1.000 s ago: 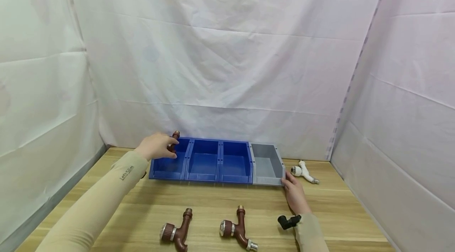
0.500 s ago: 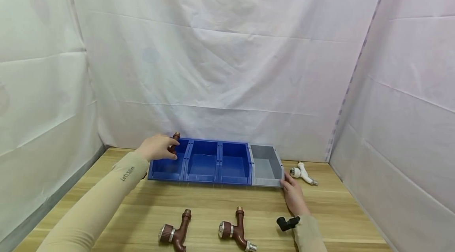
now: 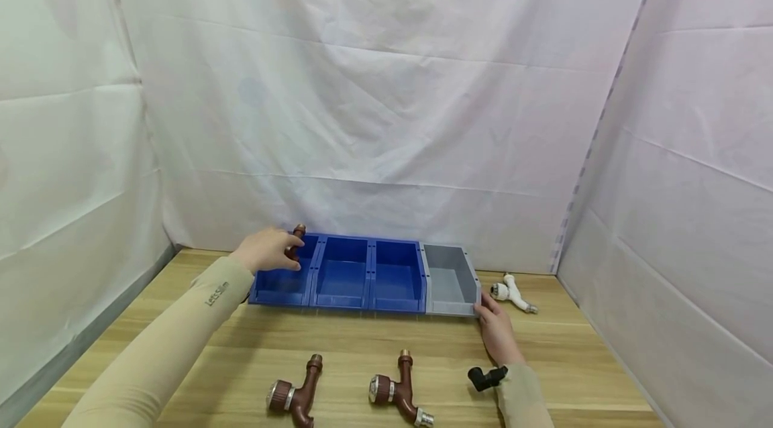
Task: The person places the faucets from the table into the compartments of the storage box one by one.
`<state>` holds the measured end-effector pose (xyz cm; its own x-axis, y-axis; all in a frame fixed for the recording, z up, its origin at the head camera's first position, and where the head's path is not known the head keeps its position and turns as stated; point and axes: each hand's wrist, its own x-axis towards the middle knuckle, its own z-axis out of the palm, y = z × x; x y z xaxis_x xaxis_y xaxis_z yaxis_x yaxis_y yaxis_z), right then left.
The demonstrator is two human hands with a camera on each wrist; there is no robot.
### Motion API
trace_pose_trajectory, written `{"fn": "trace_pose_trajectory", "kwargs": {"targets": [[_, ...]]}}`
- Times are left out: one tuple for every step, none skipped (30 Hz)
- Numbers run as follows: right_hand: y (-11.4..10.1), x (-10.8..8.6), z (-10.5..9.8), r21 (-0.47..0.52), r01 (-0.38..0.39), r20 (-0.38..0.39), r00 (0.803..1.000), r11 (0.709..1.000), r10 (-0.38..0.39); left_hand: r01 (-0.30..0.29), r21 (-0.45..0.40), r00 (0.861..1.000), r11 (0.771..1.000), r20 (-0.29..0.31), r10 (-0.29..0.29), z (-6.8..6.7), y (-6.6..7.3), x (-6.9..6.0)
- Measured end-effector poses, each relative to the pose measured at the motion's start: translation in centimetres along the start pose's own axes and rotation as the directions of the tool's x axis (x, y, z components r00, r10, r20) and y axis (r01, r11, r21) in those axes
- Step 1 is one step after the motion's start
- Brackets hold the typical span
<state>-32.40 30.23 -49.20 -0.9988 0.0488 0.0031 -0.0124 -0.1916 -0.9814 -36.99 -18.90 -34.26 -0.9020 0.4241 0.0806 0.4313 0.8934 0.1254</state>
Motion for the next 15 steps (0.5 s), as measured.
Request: {"fn": "trace_pose_trajectory", "kwargs": {"targets": [[-0.01,-0.01,-0.02,-0.002,0.001,0.001,1.000,1.000,-0.001,-0.002,-0.001,1.000,1.000,-0.001,0.002,-0.01,0.05,0.03],[-0.04,-0.04,-0.04,-0.002,0.000,0.001,1.000,1.000,0.000,-0.003,-0.002,1.000,1.000,-0.003,0.003,-0.02,0.04,0.05],[-0.06,-0.07,-0.05,-0.003,0.000,0.000,1.000,1.000,0.000,-0.008,0.000,1.000,1.000,-0.003,0.008,-0.03,0.09,0.06],[-0.05,-0.10,-0.06,-0.001,-0.001,0.000,1.000,1.000,0.001,-0.008,0.001,1.000,1.000,-0.001,0.008,-0.03,0.12,0.06],[-0.06,-0.15,-0.07,-0.002,-0.002,-0.002,1.000,1.000,0.002,-0.008,0.004,1.000,1.000,-0.001,0.008,-0.02,0.13,0.04],[-0.07,-0.20,-0.06,0.000,-0.004,-0.003,1.000,1.000,0.004,-0.004,0.005,1.000,1.000,0.001,0.004,0.01,0.11,0.03],[-0.06,-0.24,-0.07,0.000,-0.006,-0.003,1.000,1.000,0.006,-0.005,0.008,1.000,1.000,0.003,0.005,0.03,0.11,0.01],[-0.06,-0.27,-0.09,-0.002,-0.006,-0.002,1.000,1.000,0.006,-0.003,0.011,1.000,1.000,0.004,0.003,0.07,0.07,0.00],[-0.07,-0.29,-0.09,-0.003,-0.008,-0.003,1.000,1.000,0.008,0.001,0.014,1.000,1.000,0.006,-0.002,0.11,0.06,0.01],[-0.09,-0.30,-0.10,-0.004,-0.010,-0.003,1.000,1.000,0.010,0.001,0.015,1.000,1.000,0.007,-0.001,0.13,0.06,0.01],[-0.11,-0.30,-0.10,-0.006,-0.010,-0.003,1.000,1.000,0.010,0.002,0.015,1.000,1.000,0.006,-0.002,0.15,0.05,0.00],[-0.13,-0.27,-0.11,-0.007,-0.007,-0.002,1.000,1.000,0.007,0.002,0.014,1.000,1.000,0.006,-0.002,0.18,0.03,0.03],[-0.15,-0.24,-0.12,-0.008,-0.005,0.000,1.000,1.000,0.005,0.003,0.014,1.000,1.000,0.006,-0.003,0.19,0.02,0.05],[-0.16,-0.21,-0.11,-0.010,-0.003,0.000,1.000,1.000,0.003,0.003,0.012,1.000,1.000,0.008,-0.003,0.20,0.00,0.06],[-0.19,-0.18,-0.09,-0.008,-0.004,-0.001,1.000,1.000,0.004,0.004,0.009,1.000,1.000,0.008,-0.004,0.24,-0.03,0.11]]}}
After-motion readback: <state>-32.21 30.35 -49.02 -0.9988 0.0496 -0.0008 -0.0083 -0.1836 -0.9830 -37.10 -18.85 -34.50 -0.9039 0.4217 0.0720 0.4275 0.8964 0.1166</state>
